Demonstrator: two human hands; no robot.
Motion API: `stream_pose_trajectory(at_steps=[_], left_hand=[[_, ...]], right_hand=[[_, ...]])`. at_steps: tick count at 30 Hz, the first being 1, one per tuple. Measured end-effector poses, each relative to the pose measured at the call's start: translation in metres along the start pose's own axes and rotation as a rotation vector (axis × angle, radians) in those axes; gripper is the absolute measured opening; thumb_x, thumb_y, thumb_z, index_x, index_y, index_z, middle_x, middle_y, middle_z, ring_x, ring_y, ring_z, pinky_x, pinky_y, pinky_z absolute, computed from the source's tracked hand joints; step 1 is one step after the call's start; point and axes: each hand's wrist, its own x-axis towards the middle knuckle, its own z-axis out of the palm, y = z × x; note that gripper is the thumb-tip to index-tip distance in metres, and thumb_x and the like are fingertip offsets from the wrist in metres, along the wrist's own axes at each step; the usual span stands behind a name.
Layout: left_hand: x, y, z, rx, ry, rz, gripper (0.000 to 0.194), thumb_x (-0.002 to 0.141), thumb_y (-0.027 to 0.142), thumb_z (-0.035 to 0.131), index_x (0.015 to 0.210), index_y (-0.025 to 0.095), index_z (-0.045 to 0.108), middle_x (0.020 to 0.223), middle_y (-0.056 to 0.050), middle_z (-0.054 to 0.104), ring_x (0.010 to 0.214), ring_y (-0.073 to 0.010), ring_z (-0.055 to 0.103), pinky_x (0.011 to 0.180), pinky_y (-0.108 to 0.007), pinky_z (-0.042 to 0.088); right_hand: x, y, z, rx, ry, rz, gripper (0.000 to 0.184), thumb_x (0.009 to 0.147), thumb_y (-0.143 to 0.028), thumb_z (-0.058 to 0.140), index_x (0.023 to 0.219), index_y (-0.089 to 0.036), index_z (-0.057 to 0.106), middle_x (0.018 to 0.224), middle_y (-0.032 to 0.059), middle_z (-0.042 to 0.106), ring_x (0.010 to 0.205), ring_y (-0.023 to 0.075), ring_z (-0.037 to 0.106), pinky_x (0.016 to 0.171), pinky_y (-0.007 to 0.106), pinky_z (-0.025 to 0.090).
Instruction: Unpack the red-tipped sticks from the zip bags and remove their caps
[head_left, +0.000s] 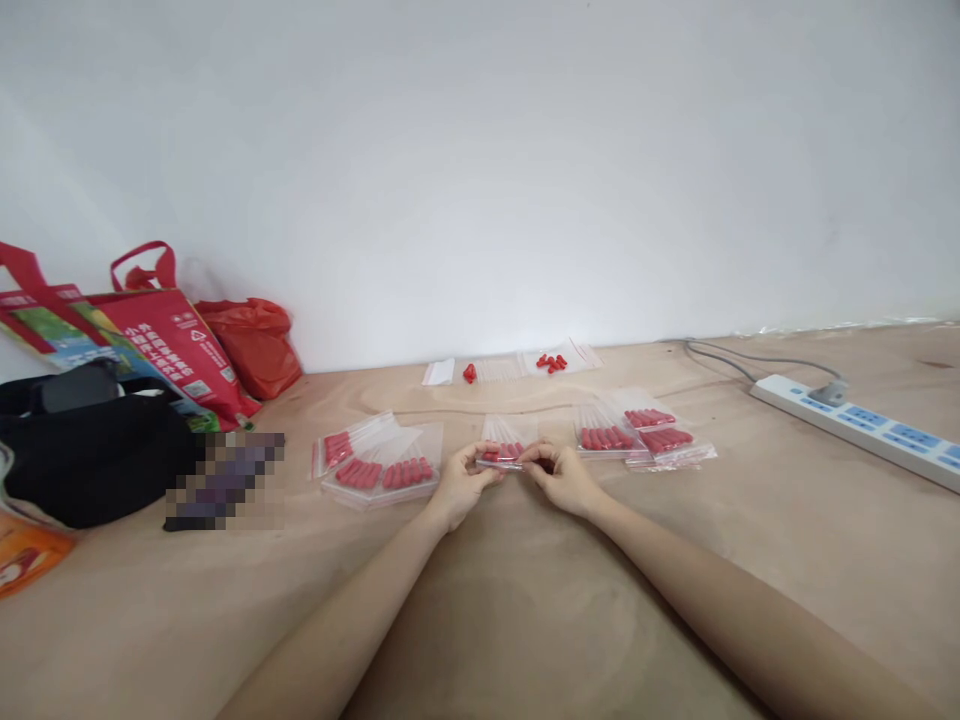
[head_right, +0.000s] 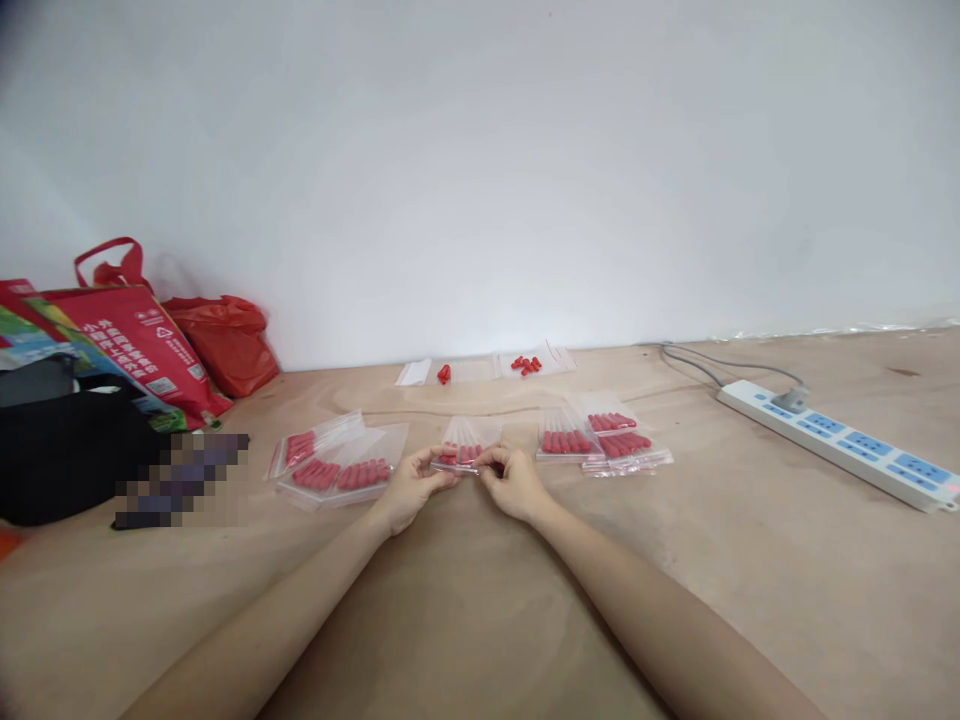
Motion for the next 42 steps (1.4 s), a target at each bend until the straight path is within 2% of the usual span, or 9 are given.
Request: stream_pose_trajectory(at_steps=[4,8,15,19,26,29,33,38,42], left_hand=[[-0.003,0.003,0.001,0.065,-0.033,0.015,0.027,0.058,0.016,0.069,0.084,0.015,0.061,0.071,0.001,0.063,0.06,-0.0097,0.059,0.064,-0.024,0.049],[-0.005,0.004,0.002,0.148,0.01,0.09,0.024,0.059,0.024,0.071,0.078,0.015,0.061,0.081,-0.001,0.065,0.067,-0.0124,0.061,0.067,-0.026,0.049],[-0.003,0.002,0.0,0.076,-0.045,0.036,0.039,0.048,0.02,0.077,0.082,0.015,0.058,0.081,0.0,0.065,0.066,-0.0111,0.06,0.068,-0.024,0.048],[-0.004,0.002,0.0,0.068,-0.009,0.044,0.032,0.052,0.022,0.075,0.08,0.015,0.06,0.084,-0.001,0.064,0.065,-0.0104,0.06,0.068,-0.025,0.049],[-0.003,0.001,0.001,0.019,-0.029,0.022,0.028,0.056,0.018,0.073,0.081,0.014,0.06,0.079,-0.001,0.064,0.065,-0.0103,0.06,0.069,-0.024,0.049],[-0.004,0.001,0.002,0.028,-0.011,0.037,0.04,0.056,0.015,0.073,0.093,0.014,0.057,0.085,-0.001,0.063,0.061,-0.0073,0.059,0.066,-0.022,0.049],[-0.005,0.002,0.006,-0.027,0.069,-0.008,0.071,0.057,0.012,0.074,0.118,0.016,0.038,0.079,0.0,0.063,0.06,-0.009,0.06,0.064,-0.024,0.05],[-0.006,0.004,0.012,-0.038,0.084,-0.103,0.075,0.061,0.014,0.072,0.124,0.013,0.031,0.065,0.001,0.063,0.061,-0.0126,0.062,0.062,-0.026,0.051],[-0.005,0.0,0.014,-0.018,0.09,-0.011,0.072,0.062,0.014,0.071,0.124,0.014,0.034,0.064,0.002,0.063,0.062,-0.0123,0.061,0.064,-0.025,0.049]], right_hand=[[-0.001,0.0,0.0,0.027,-0.033,0.003,0.016,0.068,-0.014,0.05,0.069,-0.017,0.066,0.079,0.0036,0.06,0.076,0.0143,0.056,0.071,0.028,0.044],[-0.003,-0.003,0.0,0.033,-0.034,0.002,0.008,0.066,-0.018,0.057,0.066,-0.017,0.065,0.078,0.0036,0.058,0.074,0.014,0.055,0.068,0.027,0.043],[-0.002,-0.007,0.0,-0.016,0.008,0.011,0.009,0.069,-0.022,0.057,0.065,-0.016,0.062,0.073,0.0037,0.059,0.071,0.0143,0.054,0.066,0.027,0.042],[0.0,-0.006,0.0,-0.015,0.01,0.015,0.011,0.072,-0.018,0.052,0.066,-0.016,0.061,0.069,0.003,0.059,0.068,0.0134,0.054,0.064,0.026,0.042],[-0.003,-0.009,0.003,-0.074,0.008,-0.055,0.013,0.068,-0.014,0.057,0.077,-0.018,0.066,0.078,0.0037,0.059,0.071,0.0137,0.055,0.064,0.025,0.042],[-0.004,-0.011,0.005,-0.141,0.004,-0.128,0.012,0.074,-0.018,0.055,0.074,-0.02,0.067,0.078,0.004,0.059,0.075,0.0145,0.055,0.068,0.027,0.042],[-0.006,-0.014,0.004,-0.282,0.052,-0.212,0.013,0.078,-0.019,0.052,0.075,-0.019,0.065,0.077,0.004,0.06,0.077,0.0155,0.054,0.07,0.029,0.041],[-0.006,-0.014,0.002,-0.365,0.067,-0.256,0.013,0.079,-0.017,0.05,0.075,-0.02,0.063,0.076,0.0034,0.06,0.077,0.0153,0.054,0.071,0.028,0.04],[-0.006,-0.014,0.003,-0.371,0.057,-0.256,0.015,0.08,-0.019,0.05,0.084,-0.021,0.064,0.081,0.0037,0.062,0.078,0.015,0.055,0.071,0.027,0.04]])
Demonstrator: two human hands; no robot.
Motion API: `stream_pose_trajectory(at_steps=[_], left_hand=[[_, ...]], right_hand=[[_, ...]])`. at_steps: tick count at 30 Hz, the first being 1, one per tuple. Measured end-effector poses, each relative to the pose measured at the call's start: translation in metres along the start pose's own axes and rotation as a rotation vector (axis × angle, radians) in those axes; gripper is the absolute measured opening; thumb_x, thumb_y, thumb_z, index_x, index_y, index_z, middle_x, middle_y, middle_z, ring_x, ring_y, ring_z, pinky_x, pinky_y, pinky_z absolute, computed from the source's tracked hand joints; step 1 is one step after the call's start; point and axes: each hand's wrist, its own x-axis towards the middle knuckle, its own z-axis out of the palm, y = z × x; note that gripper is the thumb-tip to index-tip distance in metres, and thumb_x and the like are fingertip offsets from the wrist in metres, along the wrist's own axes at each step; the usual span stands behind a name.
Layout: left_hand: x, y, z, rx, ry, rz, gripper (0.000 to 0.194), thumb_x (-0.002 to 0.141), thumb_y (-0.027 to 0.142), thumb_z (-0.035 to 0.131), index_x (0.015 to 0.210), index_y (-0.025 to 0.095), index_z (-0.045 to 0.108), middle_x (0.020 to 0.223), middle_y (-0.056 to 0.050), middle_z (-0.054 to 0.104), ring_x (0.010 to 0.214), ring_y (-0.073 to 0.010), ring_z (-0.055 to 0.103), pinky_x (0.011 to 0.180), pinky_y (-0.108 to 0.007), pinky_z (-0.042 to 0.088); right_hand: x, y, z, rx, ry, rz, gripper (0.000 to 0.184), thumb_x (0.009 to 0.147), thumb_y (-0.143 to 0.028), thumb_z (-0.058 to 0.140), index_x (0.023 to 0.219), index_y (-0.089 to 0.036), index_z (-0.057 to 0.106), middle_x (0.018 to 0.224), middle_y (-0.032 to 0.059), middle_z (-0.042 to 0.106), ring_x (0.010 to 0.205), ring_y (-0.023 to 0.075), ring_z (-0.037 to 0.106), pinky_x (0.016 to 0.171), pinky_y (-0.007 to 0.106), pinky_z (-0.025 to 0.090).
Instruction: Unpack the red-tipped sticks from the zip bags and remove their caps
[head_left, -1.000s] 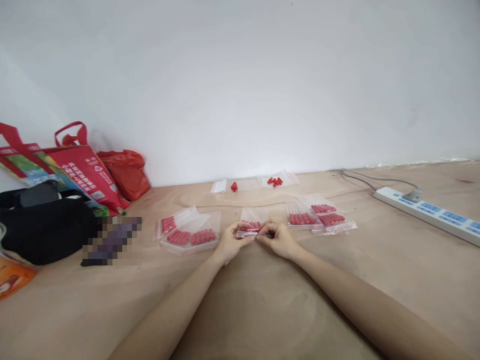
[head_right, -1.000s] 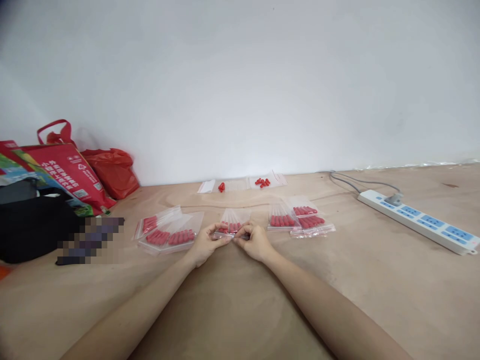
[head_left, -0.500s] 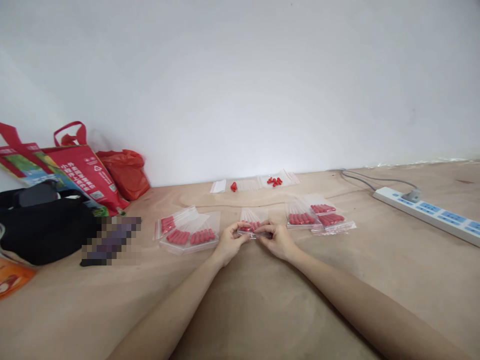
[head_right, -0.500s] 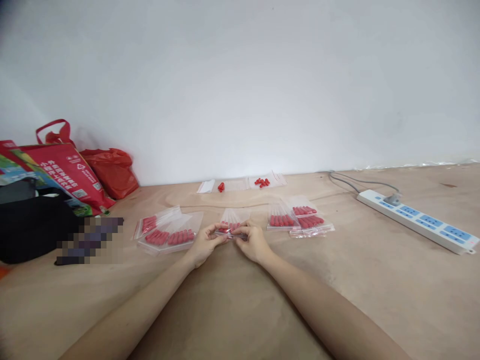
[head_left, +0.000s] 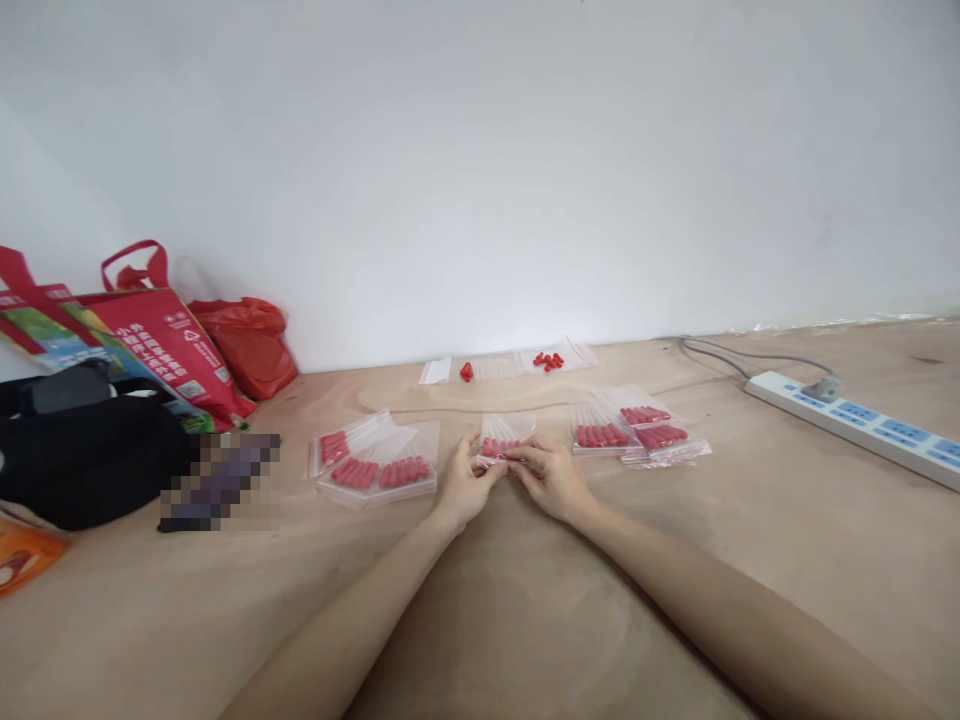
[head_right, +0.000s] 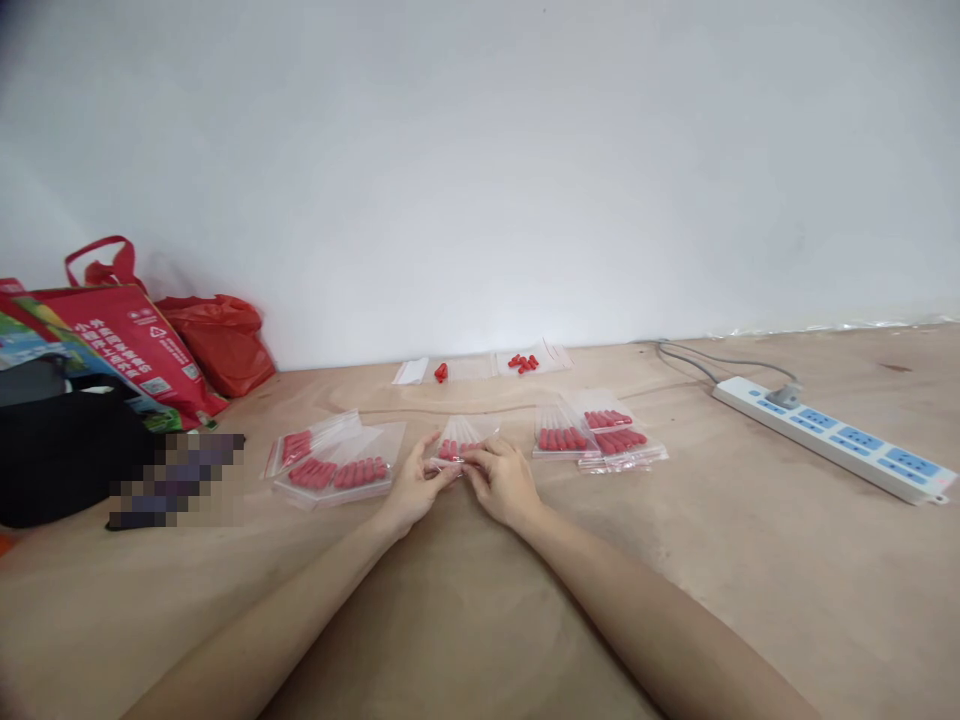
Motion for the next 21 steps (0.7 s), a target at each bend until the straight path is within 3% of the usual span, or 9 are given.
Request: stream_pose_trajectory(at_steps=[6,14,21], left_hand=[[0.002,-0.005,-0.002,0.003,-0.046,0.071,0.075,0.06,0.014,0.071,0.125,0.011,0.036,0.059,0.003,0.061,0.059,-0.0101,0.059,0.064,-0.021,0.046],[-0.001,-0.005,0.002,0.008,-0.019,0.079,0.072,0.059,0.011,0.069,0.124,0.011,0.039,0.063,0.003,0.06,0.058,-0.009,0.057,0.061,-0.019,0.044],[-0.003,-0.012,0.003,0.056,-0.029,0.088,0.071,0.061,0.01,0.066,0.125,0.009,0.037,0.053,0.008,0.052,0.051,-0.0065,0.05,0.056,-0.017,0.04]], right_hand=[[0.001,-0.011,-0.002,-0.088,-0.027,0.071,0.015,0.08,-0.021,0.049,0.074,-0.02,0.062,0.075,0.0018,0.062,0.071,0.0128,0.055,0.066,0.023,0.038],[-0.002,-0.027,-0.001,-0.171,-0.022,0.25,0.015,0.08,-0.023,0.047,0.072,-0.02,0.06,0.071,-0.001,0.061,0.064,0.0103,0.055,0.057,0.021,0.032],[-0.002,-0.024,0.0,-0.149,0.043,0.368,0.016,0.08,-0.025,0.046,0.072,-0.021,0.059,0.069,-0.0011,0.063,0.058,0.0108,0.054,0.053,0.022,0.03]])
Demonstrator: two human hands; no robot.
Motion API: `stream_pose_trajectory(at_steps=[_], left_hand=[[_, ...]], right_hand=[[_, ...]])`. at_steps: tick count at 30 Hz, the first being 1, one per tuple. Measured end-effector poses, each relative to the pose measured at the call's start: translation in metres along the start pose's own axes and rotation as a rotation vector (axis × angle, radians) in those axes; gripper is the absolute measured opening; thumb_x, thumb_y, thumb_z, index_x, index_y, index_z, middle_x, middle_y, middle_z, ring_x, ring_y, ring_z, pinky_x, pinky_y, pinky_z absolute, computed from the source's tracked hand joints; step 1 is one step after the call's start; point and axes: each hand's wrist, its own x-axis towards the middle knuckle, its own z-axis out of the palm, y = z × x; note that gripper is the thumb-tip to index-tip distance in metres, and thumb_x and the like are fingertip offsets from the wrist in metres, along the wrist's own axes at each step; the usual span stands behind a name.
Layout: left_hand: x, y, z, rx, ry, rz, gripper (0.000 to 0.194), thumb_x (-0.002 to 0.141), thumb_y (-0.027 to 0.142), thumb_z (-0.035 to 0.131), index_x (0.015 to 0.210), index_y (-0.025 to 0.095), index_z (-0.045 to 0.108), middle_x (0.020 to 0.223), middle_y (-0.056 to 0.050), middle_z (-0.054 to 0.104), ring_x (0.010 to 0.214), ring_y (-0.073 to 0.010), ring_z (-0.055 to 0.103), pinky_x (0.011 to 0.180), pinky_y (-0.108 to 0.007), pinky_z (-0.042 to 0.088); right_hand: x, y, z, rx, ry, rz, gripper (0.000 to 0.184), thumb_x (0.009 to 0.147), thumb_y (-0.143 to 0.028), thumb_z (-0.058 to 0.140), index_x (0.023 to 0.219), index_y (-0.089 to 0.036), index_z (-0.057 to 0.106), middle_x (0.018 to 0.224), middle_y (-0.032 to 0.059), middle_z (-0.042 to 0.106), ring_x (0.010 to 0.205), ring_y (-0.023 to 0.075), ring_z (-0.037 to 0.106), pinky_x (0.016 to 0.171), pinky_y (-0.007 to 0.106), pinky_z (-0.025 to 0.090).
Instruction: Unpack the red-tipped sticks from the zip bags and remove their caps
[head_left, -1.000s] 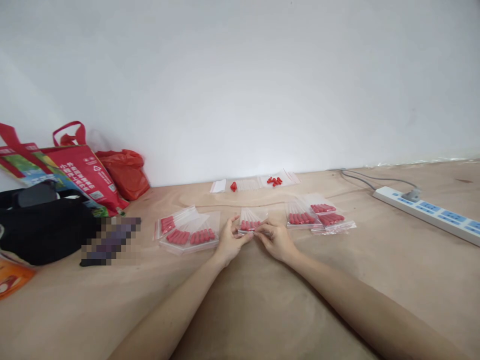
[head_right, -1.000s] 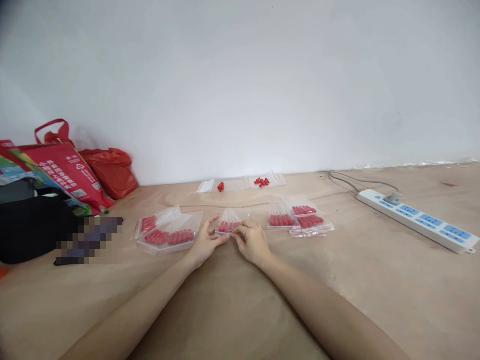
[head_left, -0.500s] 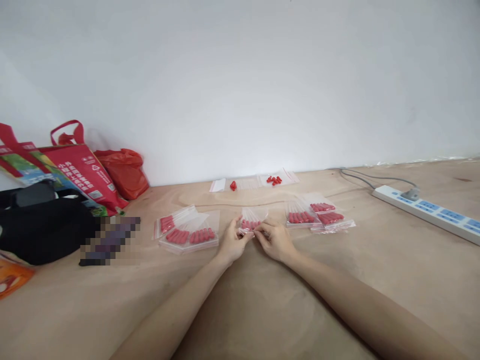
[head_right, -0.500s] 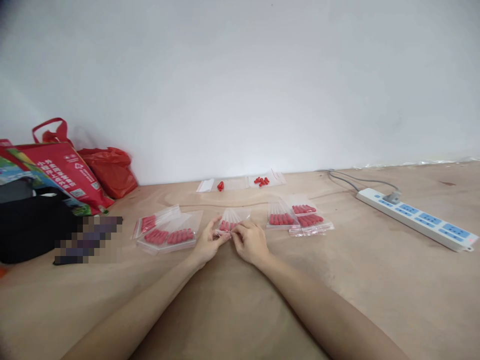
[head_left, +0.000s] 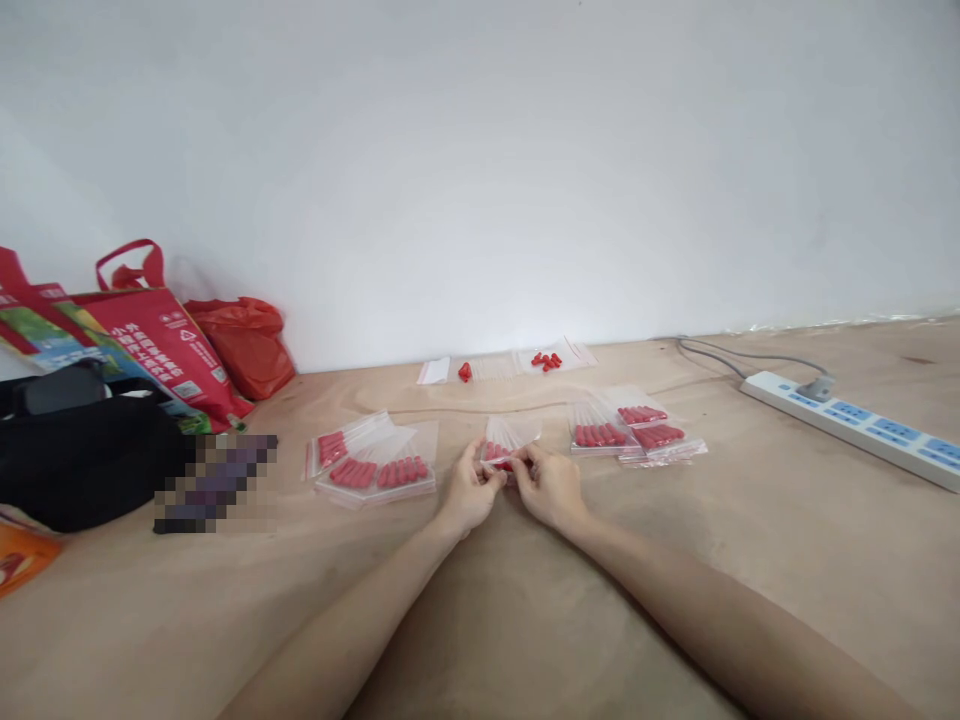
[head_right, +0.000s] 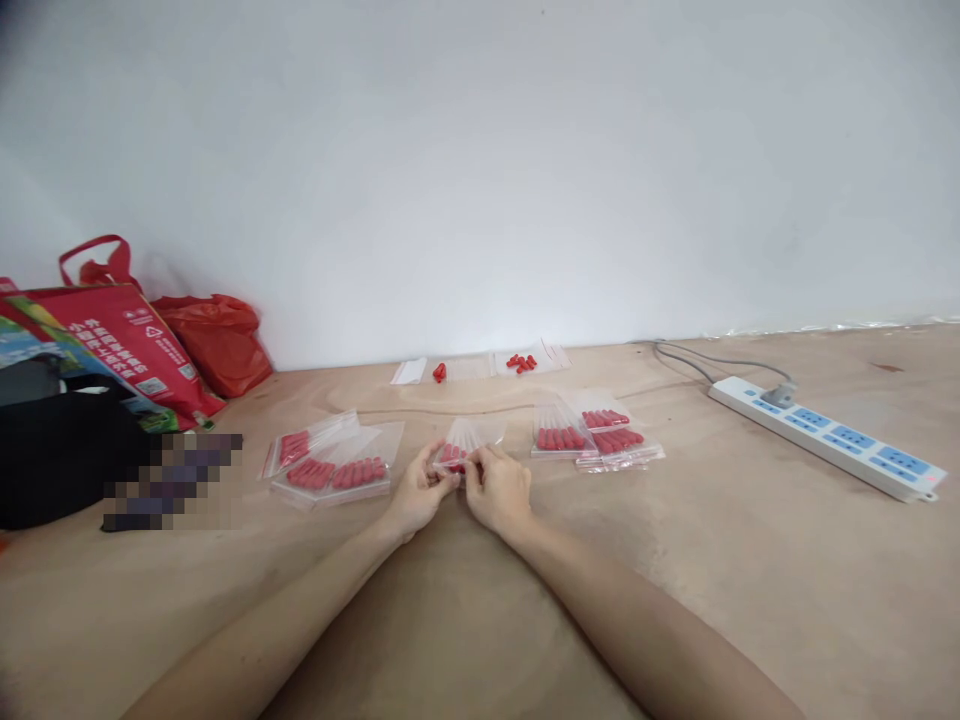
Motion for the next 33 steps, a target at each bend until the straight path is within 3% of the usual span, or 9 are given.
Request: stream_pose_trajectory(at_steps=[2,6,10,15,19,23,28,30,33], left_hand=[[-0.002,-0.003,0.0,0.047,-0.008,0.02,0.075,0.062,0.01,0.064,0.129,0.007,0.032,0.049,0.01,0.047,0.046,-0.0056,0.046,0.052,-0.016,0.038],[-0.005,-0.005,0.001,0.095,-0.038,0.067,0.08,0.065,0.013,0.061,0.134,0.009,0.022,0.052,0.008,0.05,0.05,-0.0072,0.049,0.057,-0.019,0.041],[-0.01,-0.001,0.001,0.225,-0.054,0.15,0.076,0.067,0.018,0.06,0.134,0.013,0.024,0.055,0.007,0.053,0.054,-0.0094,0.051,0.059,-0.021,0.041],[-0.011,0.008,-0.009,0.477,0.035,0.311,0.045,0.074,0.026,0.053,0.117,0.014,0.046,0.056,0.005,0.048,0.057,-0.0119,0.049,0.061,-0.024,0.041],[-0.003,0.014,-0.022,0.729,0.145,0.52,0.032,0.072,0.026,0.056,0.103,0.017,0.057,0.083,-0.004,0.058,0.087,-0.0204,0.053,0.082,-0.035,0.041],[0.003,0.016,-0.032,0.914,-0.03,0.604,0.042,0.071,0.031,0.059,0.111,0.019,0.055,0.118,-0.01,0.05,0.114,-0.0267,0.042,0.096,-0.042,0.033],[0.001,0.016,-0.035,0.979,-0.314,0.495,0.049,0.076,0.036,0.054,0.122,0.021,0.048,0.131,-0.01,0.043,0.121,-0.0252,0.038,0.1,-0.041,0.031],[0.0,0.015,-0.033,0.973,-0.337,0.476,0.047,0.077,0.035,0.053,0.122,0.023,0.048,0.126,-0.008,0.048,0.117,-0.0232,0.043,0.099,-0.04,0.033],[0.0,0.014,-0.03,0.957,-0.297,0.47,0.045,0.077,0.034,0.054,0.119,0.022,0.051,0.122,-0.008,0.052,0.114,-0.0232,0.046,0.098,-0.04,0.034]], right_hand=[[0.003,0.003,0.0,0.023,0.033,0.043,0.016,0.08,-0.025,0.045,0.072,-0.021,0.058,0.067,-0.0004,0.062,0.055,0.0114,0.054,0.051,0.022,0.031],[0.006,0.008,0.001,0.081,0.066,-0.108,0.015,0.08,-0.025,0.045,0.074,-0.022,0.059,0.075,0.0014,0.063,0.069,0.0141,0.056,0.058,0.023,0.036],[0.007,0.015,0.001,0.145,0.062,-0.131,0.015,0.079,-0.019,0.044,0.078,-0.022,0.059,0.078,0.0026,0.062,0.073,0.0151,0.056,0.064,0.025,0.04],[0.013,0.029,-0.004,0.314,-0.073,-0.194,0.021,0.066,-0.005,0.042,0.071,-0.018,0.058,0.072,0.0018,0.062,0.067,0.0135,0.057,0.06,0.023,0.042],[0.02,0.038,-0.011,0.53,-0.162,-0.253,0.019,0.065,-0.006,0.04,0.062,-0.018,0.055,0.073,0.0015,0.063,0.073,0.0131,0.058,0.067,0.025,0.044],[0.026,0.044,-0.017,0.635,-0.206,-0.264,0.017,0.07,-0.012,0.042,0.057,-0.018,0.051,0.074,0.002,0.062,0.083,0.0139,0.058,0.078,0.03,0.043],[0.028,0.049,-0.015,0.403,0.045,-0.139,0.006,0.065,-0.021,0.057,0.066,-0.018,0.052,0.069,0.0003,0.055,0.064,0.0122,0.051,0.06,0.025,0.042],[0.027,0.049,-0.014,0.346,0.062,-0.087,0.011,0.064,-0.024,0.059,0.061,-0.017,0.052,0.06,-0.0023,0.051,0.054,0.0099,0.045,0.052,0.022,0.038],[0.024,0.044,-0.016,0.346,-0.083,-0.141,0.014,0.067,-0.027,0.06,0.059,-0.016,0.057,0.056,-0.0024,0.053,0.052,0.009,0.045,0.051,0.021,0.037]])
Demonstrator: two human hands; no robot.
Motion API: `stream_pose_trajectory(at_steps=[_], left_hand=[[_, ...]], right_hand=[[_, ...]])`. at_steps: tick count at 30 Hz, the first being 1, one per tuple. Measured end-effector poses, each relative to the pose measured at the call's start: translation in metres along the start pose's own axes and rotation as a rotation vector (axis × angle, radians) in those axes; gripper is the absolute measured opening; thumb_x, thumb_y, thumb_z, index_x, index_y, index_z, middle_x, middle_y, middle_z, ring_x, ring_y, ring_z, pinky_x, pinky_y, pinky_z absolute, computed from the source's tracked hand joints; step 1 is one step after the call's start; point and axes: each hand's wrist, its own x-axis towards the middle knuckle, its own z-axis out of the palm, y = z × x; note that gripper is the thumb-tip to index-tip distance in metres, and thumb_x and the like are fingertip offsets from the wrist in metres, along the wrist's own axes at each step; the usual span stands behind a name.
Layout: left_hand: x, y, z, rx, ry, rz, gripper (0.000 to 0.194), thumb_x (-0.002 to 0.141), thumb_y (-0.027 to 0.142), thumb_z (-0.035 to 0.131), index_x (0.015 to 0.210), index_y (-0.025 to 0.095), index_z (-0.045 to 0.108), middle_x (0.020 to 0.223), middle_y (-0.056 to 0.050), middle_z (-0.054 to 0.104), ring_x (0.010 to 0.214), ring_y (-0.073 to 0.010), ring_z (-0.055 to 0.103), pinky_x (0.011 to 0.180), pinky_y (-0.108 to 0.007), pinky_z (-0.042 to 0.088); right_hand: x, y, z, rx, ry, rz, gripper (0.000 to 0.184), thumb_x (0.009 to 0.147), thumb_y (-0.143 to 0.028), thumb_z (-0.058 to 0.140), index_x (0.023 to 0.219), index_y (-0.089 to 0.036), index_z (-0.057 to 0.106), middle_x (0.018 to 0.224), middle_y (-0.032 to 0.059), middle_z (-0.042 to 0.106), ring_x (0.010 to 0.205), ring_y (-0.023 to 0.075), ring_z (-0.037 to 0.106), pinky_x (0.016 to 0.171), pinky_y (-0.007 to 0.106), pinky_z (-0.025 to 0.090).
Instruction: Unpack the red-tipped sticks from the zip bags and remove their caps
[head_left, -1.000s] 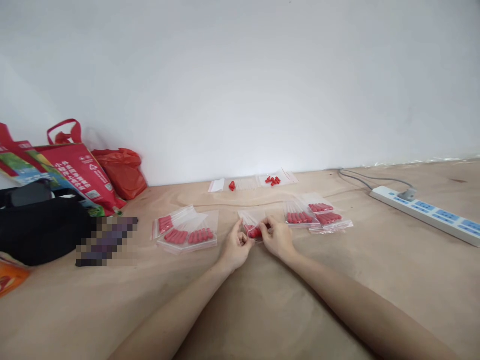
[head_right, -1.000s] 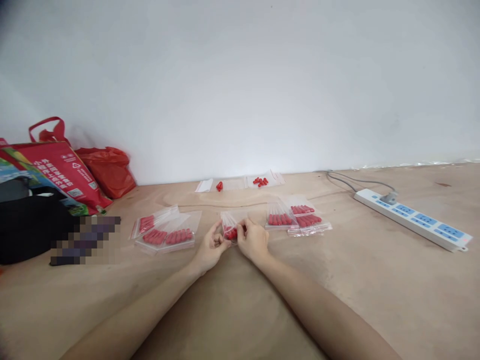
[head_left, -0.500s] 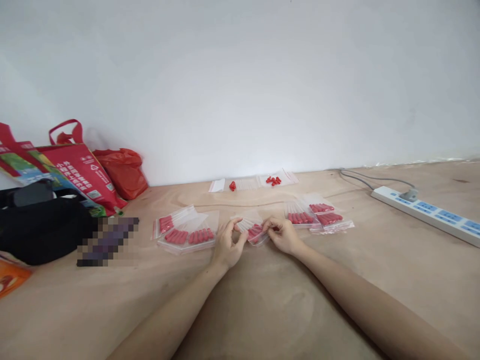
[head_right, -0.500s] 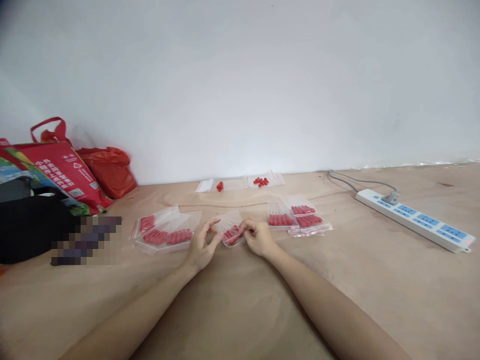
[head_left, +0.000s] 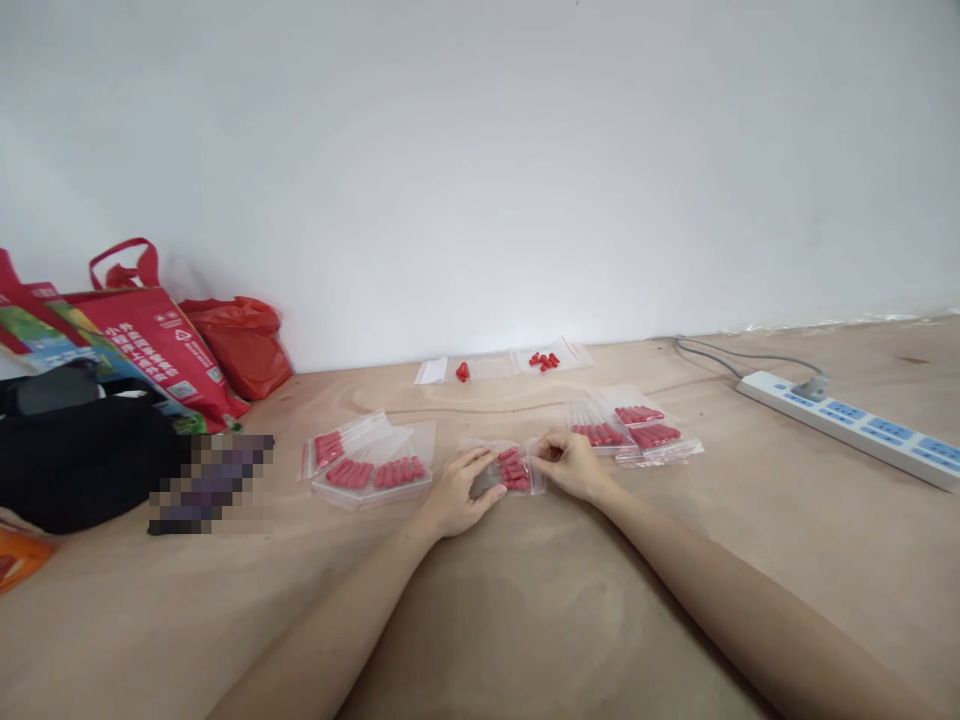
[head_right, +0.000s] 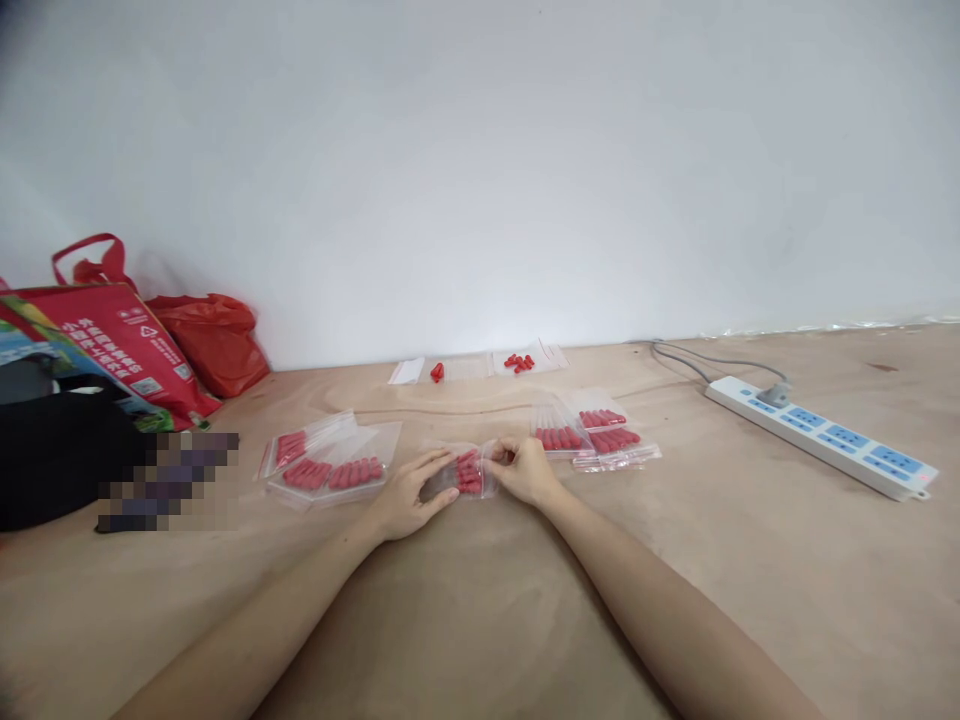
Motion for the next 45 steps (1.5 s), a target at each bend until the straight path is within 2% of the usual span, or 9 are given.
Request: stream_pose_trajectory(at_steps=[4,9,17,20,24,27,30,38,45], left_hand=[[0.001,-0.002,0.003,-0.042,0.053,-0.014,0.043,0.076,0.033,0.055,0.117,0.02,0.053,0.119,-0.009,0.055,0.112,-0.0237,0.048,0.098,-0.039,0.035],[0.001,-0.003,0.003,-0.092,0.106,-0.017,0.04,0.076,0.031,0.055,0.114,0.02,0.055,0.114,-0.008,0.058,0.107,-0.0232,0.051,0.095,-0.038,0.038],[0.001,0.0,0.0,-0.114,0.083,-0.021,0.042,0.077,0.031,0.054,0.117,0.02,0.052,0.115,-0.007,0.058,0.106,-0.0225,0.053,0.093,-0.037,0.04],[0.001,-0.001,0.001,-0.137,0.103,-0.017,0.041,0.076,0.031,0.056,0.116,0.021,0.053,0.113,-0.007,0.059,0.104,-0.023,0.054,0.091,-0.037,0.041],[0.0,0.0,0.001,-0.147,0.112,-0.034,0.041,0.075,0.031,0.058,0.114,0.021,0.054,0.112,-0.007,0.06,0.103,-0.0235,0.055,0.09,-0.037,0.041],[0.0,0.0,0.0,-0.16,0.107,-0.04,0.041,0.074,0.031,0.059,0.113,0.02,0.055,0.112,-0.008,0.06,0.105,-0.0242,0.054,0.092,-0.038,0.04],[0.0,0.0,0.0,-0.143,0.104,-0.051,0.042,0.073,0.032,0.06,0.113,0.018,0.055,0.113,-0.01,0.06,0.105,-0.0257,0.054,0.092,-0.039,0.041],[0.0,-0.004,0.004,-0.025,0.089,-0.042,0.042,0.077,0.032,0.055,0.116,0.015,0.052,0.115,-0.012,0.058,0.107,-0.0241,0.053,0.092,-0.039,0.041],[0.0,-0.008,0.007,0.046,0.13,-0.01,0.035,0.078,0.03,0.054,0.11,0.015,0.054,0.109,-0.01,0.061,0.101,-0.0219,0.056,0.089,-0.037,0.045]], right_hand=[[-0.001,-0.011,-0.004,0.055,-0.205,-0.089,0.014,0.071,-0.028,0.061,0.079,-0.018,0.066,0.077,0.0014,0.062,0.067,0.0119,0.054,0.062,0.023,0.042],[0.0,-0.014,-0.006,0.069,-0.3,-0.133,0.022,0.07,-0.027,0.062,0.09,-0.019,0.064,0.091,0.0026,0.063,0.083,0.016,0.056,0.075,0.028,0.043],[0.002,-0.014,-0.002,-0.017,-0.312,-0.035,0.025,0.062,-0.022,0.067,0.087,-0.017,0.063,0.091,0.0036,0.061,0.083,0.0167,0.055,0.075,0.029,0.042],[0.002,-0.016,-0.002,-0.013,-0.303,0.049,0.02,0.061,-0.019,0.067,0.079,-0.015,0.061,0.079,0.0016,0.061,0.069,0.0135,0.054,0.064,0.025,0.042],[0.002,-0.018,-0.001,0.113,-0.31,0.171,0.024,0.058,-0.018,0.067,0.077,-0.015,0.054,0.066,-0.0032,0.057,0.056,0.0093,0.049,0.051,0.021,0.038],[0.002,-0.018,-0.001,0.203,-0.366,0.161,0.027,0.057,-0.019,0.067,0.079,-0.015,0.051,0.067,-0.0042,0.056,0.057,0.0084,0.049,0.052,0.02,0.038],[0.003,-0.019,-0.002,0.176,-0.399,0.133,0.023,0.057,-0.017,0.066,0.074,-0.016,0.05,0.061,-0.0063,0.052,0.054,0.0074,0.046,0.05,0.019,0.036],[0.003,-0.021,-0.004,0.104,-0.352,0.09,0.02,0.058,-0.01,0.056,0.066,-0.019,0.04,0.055,-0.0087,0.041,0.049,0.0061,0.039,0.047,0.019,0.031],[0.009,0.0,-0.007,0.316,-0.27,0.214,0.025,0.055,-0.011,0.056,0.074,-0.019,0.041,0.064,-0.0071,0.046,0.053,0.0062,0.045,0.048,0.018,0.036]])
